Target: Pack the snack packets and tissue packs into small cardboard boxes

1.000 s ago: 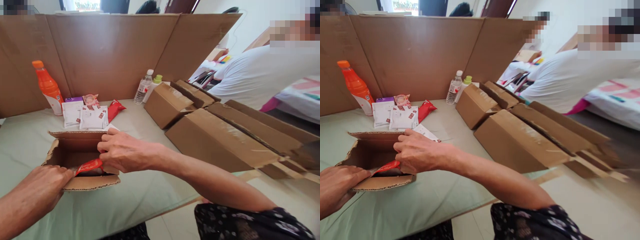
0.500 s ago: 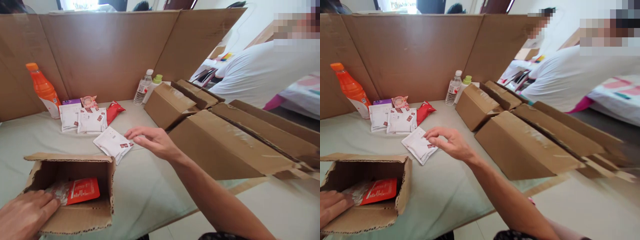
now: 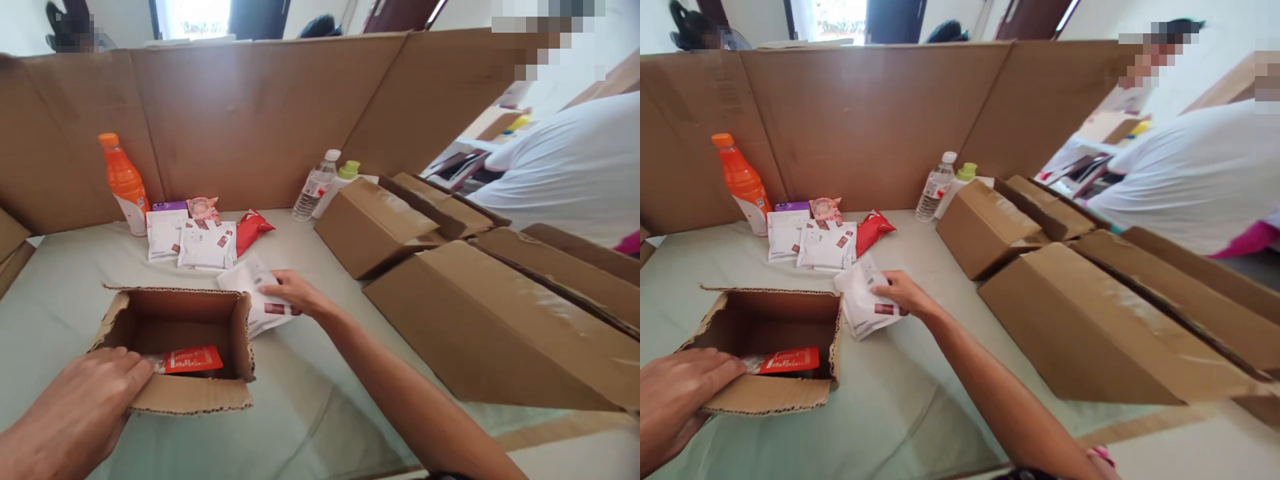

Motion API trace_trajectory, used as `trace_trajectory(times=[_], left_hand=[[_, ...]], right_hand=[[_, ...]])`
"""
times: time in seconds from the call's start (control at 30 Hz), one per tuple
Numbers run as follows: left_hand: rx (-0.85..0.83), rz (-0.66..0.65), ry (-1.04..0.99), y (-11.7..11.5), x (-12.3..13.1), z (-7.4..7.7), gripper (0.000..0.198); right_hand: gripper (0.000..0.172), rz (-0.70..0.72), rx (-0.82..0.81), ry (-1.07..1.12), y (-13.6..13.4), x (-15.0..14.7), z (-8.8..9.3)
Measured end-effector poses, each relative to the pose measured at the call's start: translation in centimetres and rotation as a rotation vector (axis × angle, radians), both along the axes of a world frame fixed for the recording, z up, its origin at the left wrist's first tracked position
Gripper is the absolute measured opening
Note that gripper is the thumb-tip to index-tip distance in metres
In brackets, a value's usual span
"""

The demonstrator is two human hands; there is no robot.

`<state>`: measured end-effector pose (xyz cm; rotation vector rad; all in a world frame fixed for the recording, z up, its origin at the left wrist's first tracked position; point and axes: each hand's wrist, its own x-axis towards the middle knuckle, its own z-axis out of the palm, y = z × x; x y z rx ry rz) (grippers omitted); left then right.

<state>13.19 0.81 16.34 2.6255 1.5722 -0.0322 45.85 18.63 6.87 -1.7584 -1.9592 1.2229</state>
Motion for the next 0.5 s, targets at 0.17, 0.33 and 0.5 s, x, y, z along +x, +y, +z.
trace_trajectory(times=[0.17,0.33,0.5], left_hand=[[-0.053,0.008,-0.062,0.0,0.7,-0.1,0.037],[0.031,-0.024,0.088,-0.2,1.4,-0.7,0.032],[0.079,-0.025,0.128,-0.7,1.9,-1.1,0.03]], right_hand=[[0.024,-0.249,0.443,0.495,-4.9,1.6,7.1],[0.027,-0.001,0.874,0.568,-9.2,-2.4,12.0],[0.024,0.656,0.721,0.083,-9.2,-7.8,12.7]])
